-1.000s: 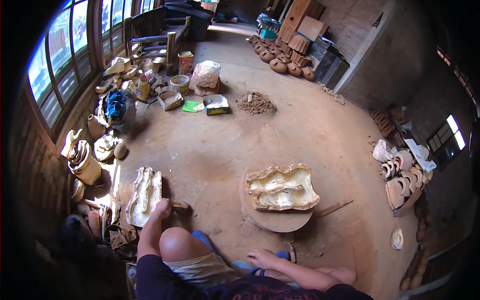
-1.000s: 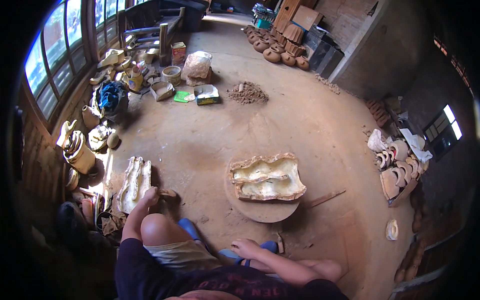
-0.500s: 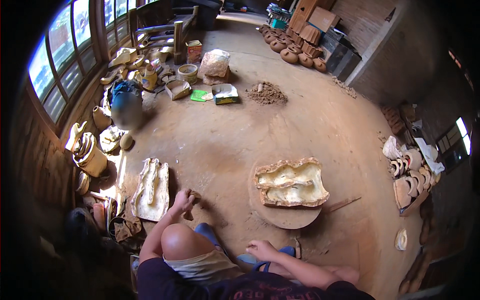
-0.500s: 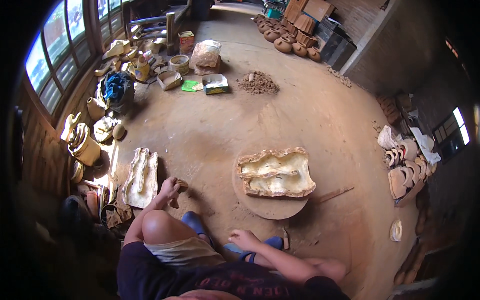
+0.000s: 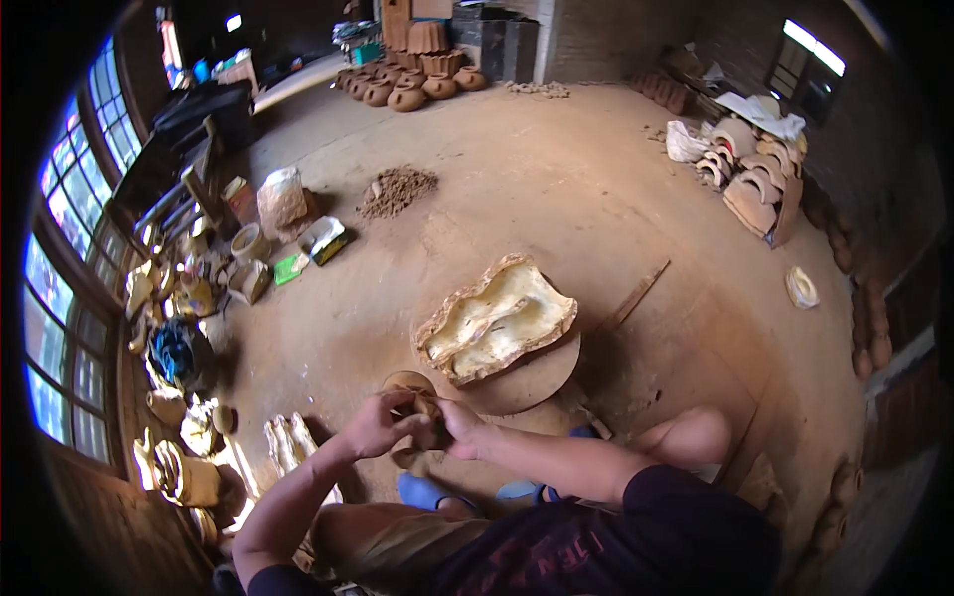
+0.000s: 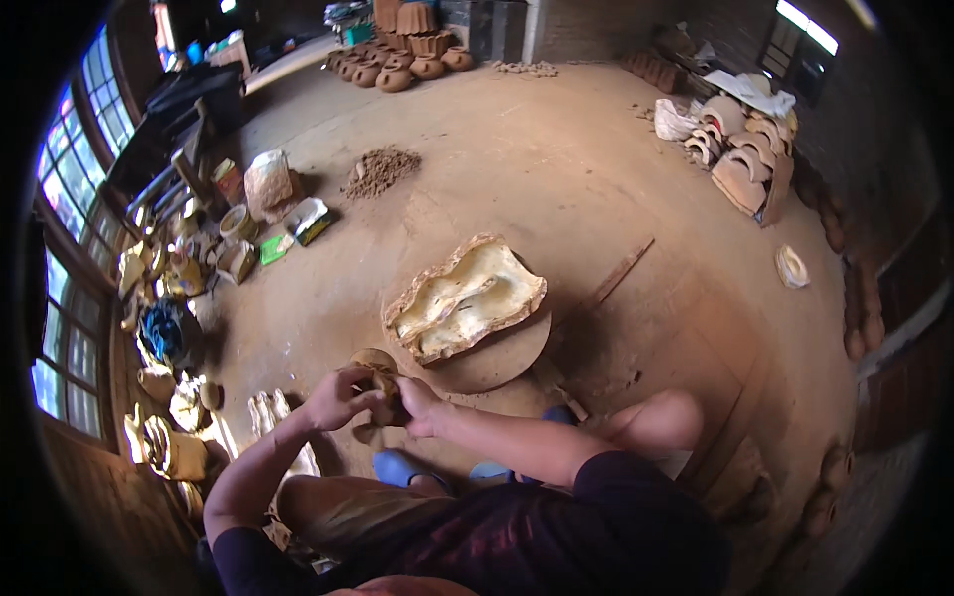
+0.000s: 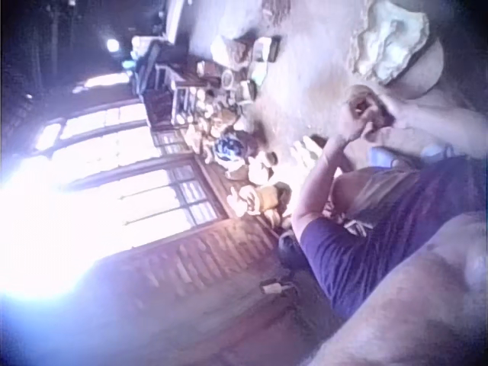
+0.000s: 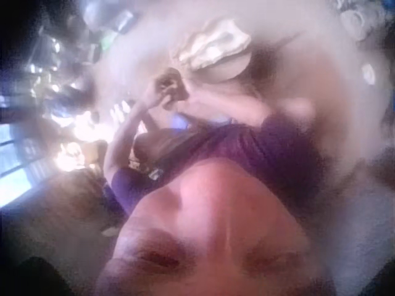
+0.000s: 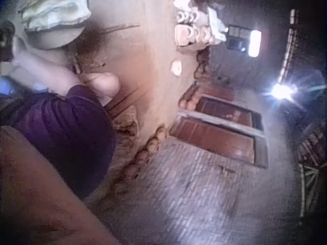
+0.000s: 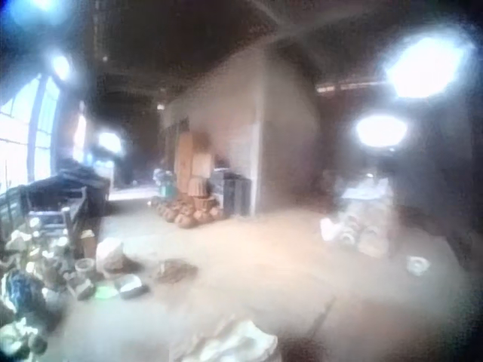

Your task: The person forms a clay sculpture by hand and then cleans a plaster mold using a small scraper tool.

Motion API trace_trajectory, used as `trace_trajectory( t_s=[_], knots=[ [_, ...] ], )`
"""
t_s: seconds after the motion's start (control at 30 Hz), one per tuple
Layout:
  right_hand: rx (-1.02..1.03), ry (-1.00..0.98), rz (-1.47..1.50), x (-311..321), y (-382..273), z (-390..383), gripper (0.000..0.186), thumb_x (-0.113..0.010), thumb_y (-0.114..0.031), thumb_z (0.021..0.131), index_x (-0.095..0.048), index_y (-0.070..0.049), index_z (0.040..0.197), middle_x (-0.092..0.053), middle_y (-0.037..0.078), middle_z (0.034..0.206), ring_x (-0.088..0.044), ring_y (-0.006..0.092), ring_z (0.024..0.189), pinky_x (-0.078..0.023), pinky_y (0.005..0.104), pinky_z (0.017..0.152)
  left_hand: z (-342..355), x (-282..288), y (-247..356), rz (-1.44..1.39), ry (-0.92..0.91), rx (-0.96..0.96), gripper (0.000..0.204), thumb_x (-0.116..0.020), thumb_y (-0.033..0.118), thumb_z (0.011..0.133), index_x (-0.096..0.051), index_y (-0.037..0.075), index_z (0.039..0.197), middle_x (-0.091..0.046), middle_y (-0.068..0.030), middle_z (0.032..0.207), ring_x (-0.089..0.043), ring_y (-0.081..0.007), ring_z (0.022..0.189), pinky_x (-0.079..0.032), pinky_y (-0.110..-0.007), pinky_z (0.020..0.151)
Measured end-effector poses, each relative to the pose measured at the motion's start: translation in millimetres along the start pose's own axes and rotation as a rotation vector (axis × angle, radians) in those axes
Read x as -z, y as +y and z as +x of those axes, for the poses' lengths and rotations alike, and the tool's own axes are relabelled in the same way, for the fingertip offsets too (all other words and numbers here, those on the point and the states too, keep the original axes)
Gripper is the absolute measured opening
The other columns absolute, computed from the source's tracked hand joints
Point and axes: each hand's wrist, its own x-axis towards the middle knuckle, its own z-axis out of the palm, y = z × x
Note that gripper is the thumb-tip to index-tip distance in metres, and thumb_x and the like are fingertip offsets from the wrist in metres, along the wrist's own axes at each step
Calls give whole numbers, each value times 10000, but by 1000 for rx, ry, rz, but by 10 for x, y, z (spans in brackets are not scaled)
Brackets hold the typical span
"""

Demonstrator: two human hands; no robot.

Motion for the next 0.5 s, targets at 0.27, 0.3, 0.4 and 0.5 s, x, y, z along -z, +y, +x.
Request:
trace_trajectory(
  t_s=[0.27,0.3,0.4,0.5],
  knots=[
    [75,-12,-608,-164,-808,-876,423,-714,-367,1013,-696,-63,1306,-749,17,1079,-679,88,894,-548,277,767,203,-376,7,-771,122,86,561,-765,164,991,-516,-50,1445,-660,-149,1371,-678,-219,1200,-590,-360,992],
    [29,-15,-729,-159,-862,-953,442,-713,-394,1015,-699,-68,1313,-750,15,1079,-674,91,891,-542,275,769,216,-438,39,-814,111,90,547,-758,148,992,-519,-46,1444,-670,-148,1357,-684,-215,1187,-595,-353,984],
    [160,105,-919,-18,-873,-1074,650,-726,-477,997,-577,-28,1443,-725,74,1194,-678,117,934,-536,283,820,327,-564,64,-697,293,182,437,-783,169,980,-623,-31,1334,-747,-91,1139,-730,-163,980,-603,-299,843],
    [557,81,-1055,282,-696,-1030,799,-759,-481,963,-441,-19,1531,-680,173,1327,-729,282,1052,-556,410,909,541,-720,225,-649,374,282,401,-812,305,969,-724,-13,1198,-771,-54,982,-717,-135,839,-586,-291,750]
  ],
)
